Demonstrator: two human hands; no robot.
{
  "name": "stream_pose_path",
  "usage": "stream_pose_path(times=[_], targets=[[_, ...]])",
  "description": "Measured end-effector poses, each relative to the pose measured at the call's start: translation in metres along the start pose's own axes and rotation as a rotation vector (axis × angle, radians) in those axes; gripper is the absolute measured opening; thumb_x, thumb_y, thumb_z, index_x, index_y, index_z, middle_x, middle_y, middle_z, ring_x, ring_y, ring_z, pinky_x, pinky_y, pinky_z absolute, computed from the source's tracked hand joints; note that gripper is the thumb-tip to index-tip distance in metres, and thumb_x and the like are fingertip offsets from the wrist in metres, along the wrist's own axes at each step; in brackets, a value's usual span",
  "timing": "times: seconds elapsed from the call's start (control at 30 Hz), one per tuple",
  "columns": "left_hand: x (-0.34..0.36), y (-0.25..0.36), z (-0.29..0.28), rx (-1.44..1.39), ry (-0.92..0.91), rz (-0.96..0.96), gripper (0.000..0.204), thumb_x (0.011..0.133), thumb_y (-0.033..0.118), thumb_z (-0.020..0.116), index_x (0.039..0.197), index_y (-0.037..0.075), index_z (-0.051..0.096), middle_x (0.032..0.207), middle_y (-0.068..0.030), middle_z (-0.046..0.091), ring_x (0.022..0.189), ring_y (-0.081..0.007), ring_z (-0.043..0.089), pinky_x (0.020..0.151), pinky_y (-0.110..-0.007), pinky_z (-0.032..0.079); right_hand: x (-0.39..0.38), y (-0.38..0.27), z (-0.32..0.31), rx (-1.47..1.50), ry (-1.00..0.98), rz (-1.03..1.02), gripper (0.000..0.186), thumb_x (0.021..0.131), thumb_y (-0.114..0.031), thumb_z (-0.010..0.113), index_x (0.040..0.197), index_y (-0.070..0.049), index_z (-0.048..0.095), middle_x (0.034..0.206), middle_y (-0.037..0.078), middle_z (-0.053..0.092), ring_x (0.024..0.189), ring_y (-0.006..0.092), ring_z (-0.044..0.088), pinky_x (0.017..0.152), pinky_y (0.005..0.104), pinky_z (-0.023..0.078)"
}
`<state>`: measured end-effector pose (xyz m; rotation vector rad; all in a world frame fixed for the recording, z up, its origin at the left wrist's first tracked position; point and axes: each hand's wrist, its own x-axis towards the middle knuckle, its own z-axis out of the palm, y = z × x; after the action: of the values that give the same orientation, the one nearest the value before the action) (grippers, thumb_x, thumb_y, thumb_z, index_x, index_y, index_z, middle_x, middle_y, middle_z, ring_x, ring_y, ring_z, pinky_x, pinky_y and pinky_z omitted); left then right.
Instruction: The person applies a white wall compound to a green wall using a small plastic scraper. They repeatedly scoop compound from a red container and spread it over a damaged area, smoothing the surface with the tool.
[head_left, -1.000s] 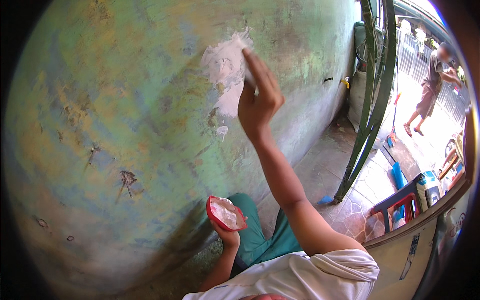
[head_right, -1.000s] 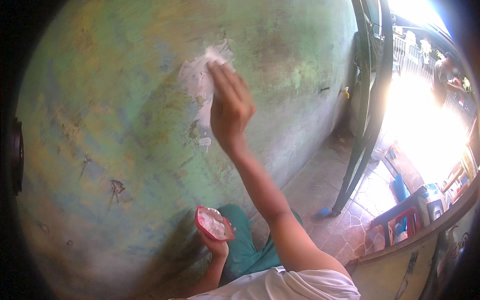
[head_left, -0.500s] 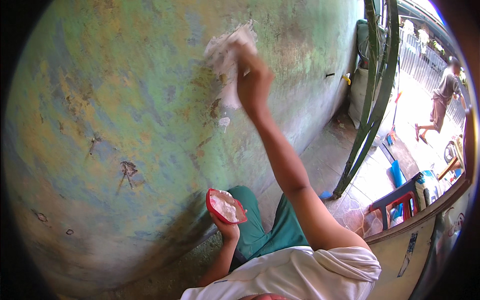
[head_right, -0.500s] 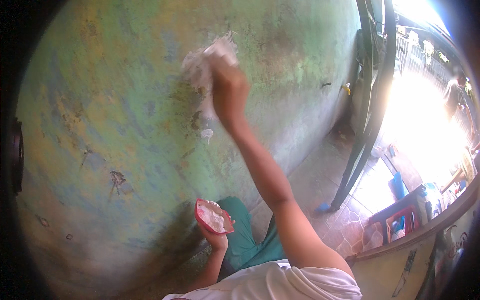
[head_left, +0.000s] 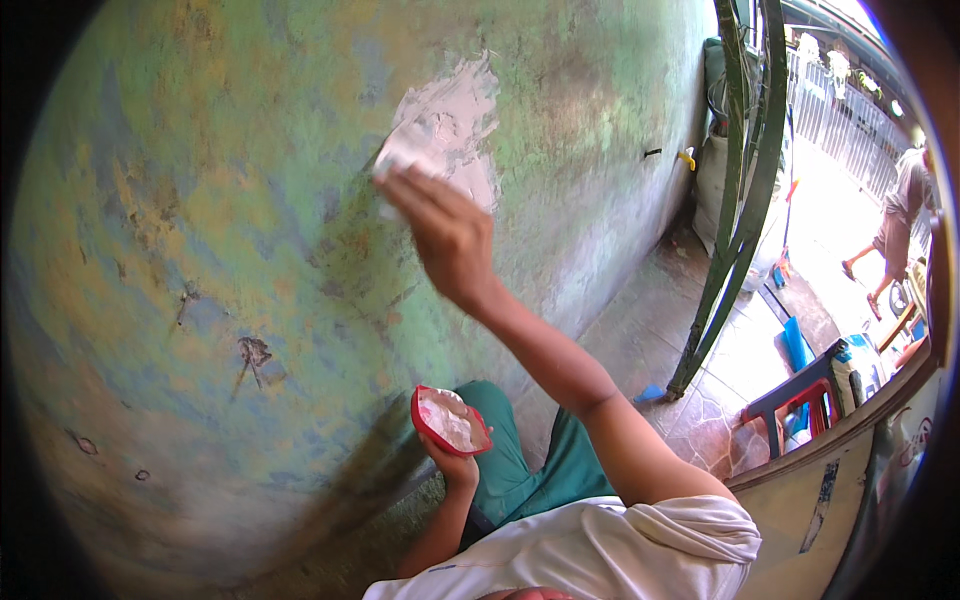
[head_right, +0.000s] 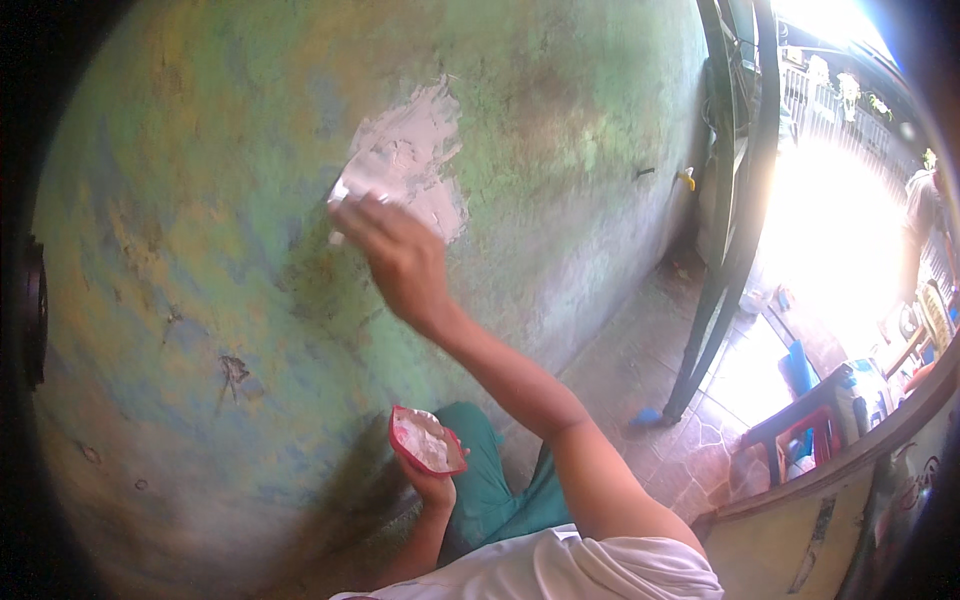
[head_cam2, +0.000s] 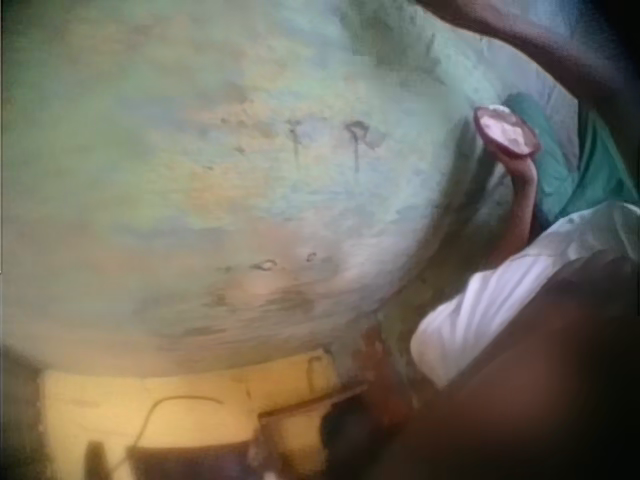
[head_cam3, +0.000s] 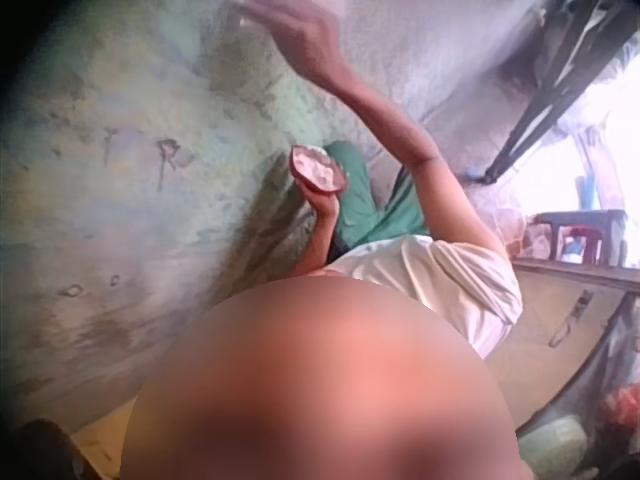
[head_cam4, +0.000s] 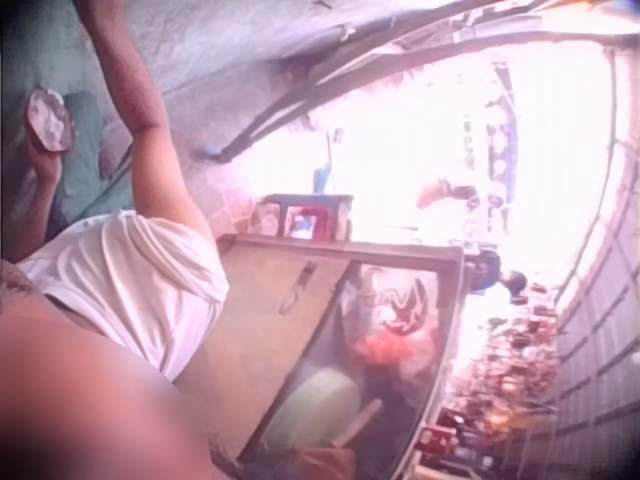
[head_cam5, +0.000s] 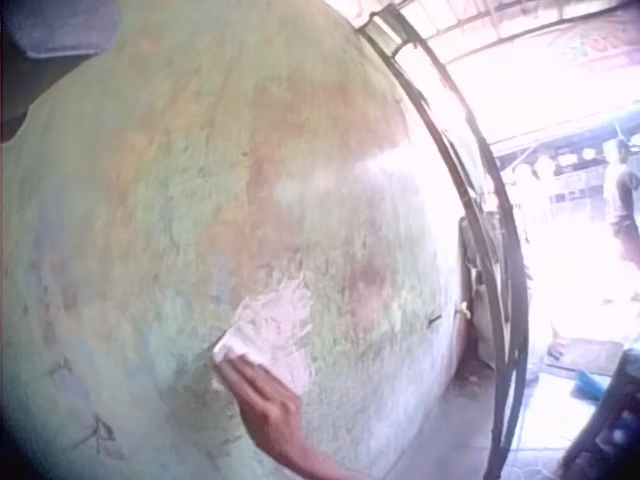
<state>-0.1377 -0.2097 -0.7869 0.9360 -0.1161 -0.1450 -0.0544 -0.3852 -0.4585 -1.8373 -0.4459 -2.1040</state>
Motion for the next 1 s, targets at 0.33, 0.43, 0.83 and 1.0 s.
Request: stream_pose_path(times=[0.33,0.43,0.83,1.0], targets=[[-0.004,0.003,0.002,0.029,-0.021,-0.001,0.077,0.099,0.073,0.024,0.155,0.020,0.032,0.128,-0.0110,0.060,0.100,-0.0318,0.067,0.073,-0.053,0.060,0.024,0.013,-0.005,-0.105,-0.021,0.061,0.037,0.086,0.004,0.064,0.119,-0.011,0.073,0.121,0.012,0.073,0.114,0.0331,0.069,0.094,0.0438,0.056],[-0.002,0.005,0.005,-0.033,-0.004,-0.025,0.079,0.098,0.074,0.025,0.154,0.019,0.032,0.127,-0.0110,0.060,0.099,-0.0314,0.067,0.072,-0.054,0.060,0.001,-0.002,-0.012,0.048,0.034,0.239,0.041,0.085,0.006,0.065,0.120,-0.012,0.074,0.122,0.013,0.072,0.110,0.0314,0.071,0.090,0.0399,0.058],[-0.007,0.006,0.007,-0.013,-0.005,0.010,0.072,0.101,0.066,0.029,0.152,0.015,0.033,0.121,-0.0121,0.062,0.093,-0.0314,0.068,0.069,-0.051,0.062,0.037,0.066,-0.062,0.897,0.155,0.933,0.049,0.096,-0.006,0.068,0.142,-0.001,0.050,0.111,0.023,0.072,0.090,0.0286,0.075,0.069,0.0358,0.065],[-0.006,0.008,0.006,-0.067,-0.014,-0.019,0.071,0.102,0.065,0.030,0.152,0.016,0.033,0.123,-0.0125,0.061,0.093,-0.0322,0.069,0.068,-0.052,0.061,0.023,0.077,-0.035,0.785,-0.083,0.770,0.036,0.090,0.002,0.071,0.126,0.002,0.064,0.105,0.015,0.075,0.090,0.0221,0.075,0.071,0.0327,0.064]])
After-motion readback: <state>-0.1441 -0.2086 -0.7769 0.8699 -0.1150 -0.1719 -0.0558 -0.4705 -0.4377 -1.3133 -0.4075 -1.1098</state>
